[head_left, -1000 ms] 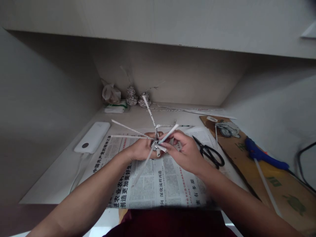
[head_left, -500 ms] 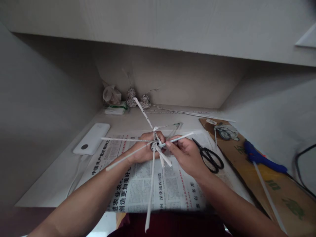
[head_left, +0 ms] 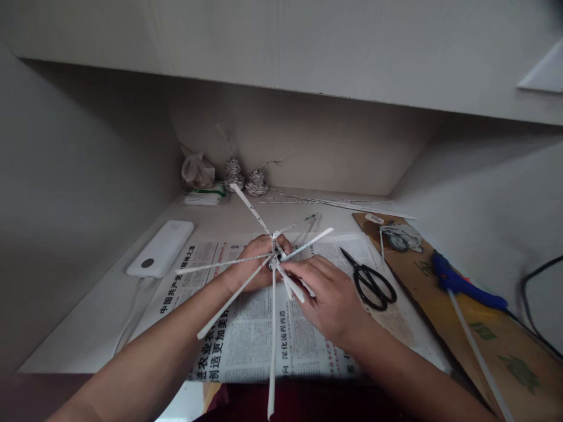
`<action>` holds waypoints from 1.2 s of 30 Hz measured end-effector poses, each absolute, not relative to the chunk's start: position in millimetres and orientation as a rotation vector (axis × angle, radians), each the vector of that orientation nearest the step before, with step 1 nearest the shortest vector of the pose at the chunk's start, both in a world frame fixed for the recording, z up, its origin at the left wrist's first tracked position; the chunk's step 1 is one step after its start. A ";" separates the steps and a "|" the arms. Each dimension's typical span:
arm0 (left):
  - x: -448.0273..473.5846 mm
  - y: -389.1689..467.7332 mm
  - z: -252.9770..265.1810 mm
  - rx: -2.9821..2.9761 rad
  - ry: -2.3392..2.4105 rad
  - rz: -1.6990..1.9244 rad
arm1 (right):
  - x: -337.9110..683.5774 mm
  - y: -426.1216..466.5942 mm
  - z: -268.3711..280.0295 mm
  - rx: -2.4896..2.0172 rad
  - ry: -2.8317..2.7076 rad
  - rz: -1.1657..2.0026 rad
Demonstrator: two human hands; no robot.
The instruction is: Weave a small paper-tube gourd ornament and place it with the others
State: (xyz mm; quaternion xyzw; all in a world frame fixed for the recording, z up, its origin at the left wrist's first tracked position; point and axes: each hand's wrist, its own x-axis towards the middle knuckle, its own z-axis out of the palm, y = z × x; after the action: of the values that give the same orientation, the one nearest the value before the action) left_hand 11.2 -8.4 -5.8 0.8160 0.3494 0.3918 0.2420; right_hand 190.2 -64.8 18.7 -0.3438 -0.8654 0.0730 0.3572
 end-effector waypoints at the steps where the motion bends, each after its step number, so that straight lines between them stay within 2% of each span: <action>1: 11.1 -8.4 -5.5 2.237 0.950 1.065 | 189.3 -63.7 19.5 -0.881 -2.256 0.148; 10: 10.5 -6.1 -11.6 2.287 0.954 1.032 | 184.0 -67.1 27.5 -1.113 -2.341 -0.176; 15: 9.7 -3.9 -17.3 2.318 0.952 1.065 | 182.9 -67.7 30.2 -1.053 -2.323 -0.142; 23: 12.6 -6.0 -10.1 2.301 0.889 1.054 | 186.8 -67.1 32.1 -1.186 -2.262 0.200; 36: 14.2 -9.0 -10.6 2.189 0.840 0.970 | 180.0 -44.9 27.2 -1.210 -1.626 1.205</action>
State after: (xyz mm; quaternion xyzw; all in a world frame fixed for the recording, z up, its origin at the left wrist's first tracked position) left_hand 14.2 -9.0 -10.6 0.8235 0.3161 0.3650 0.2977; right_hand 180.0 -44.9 27.2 -0.4744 -0.6372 0.4723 0.3820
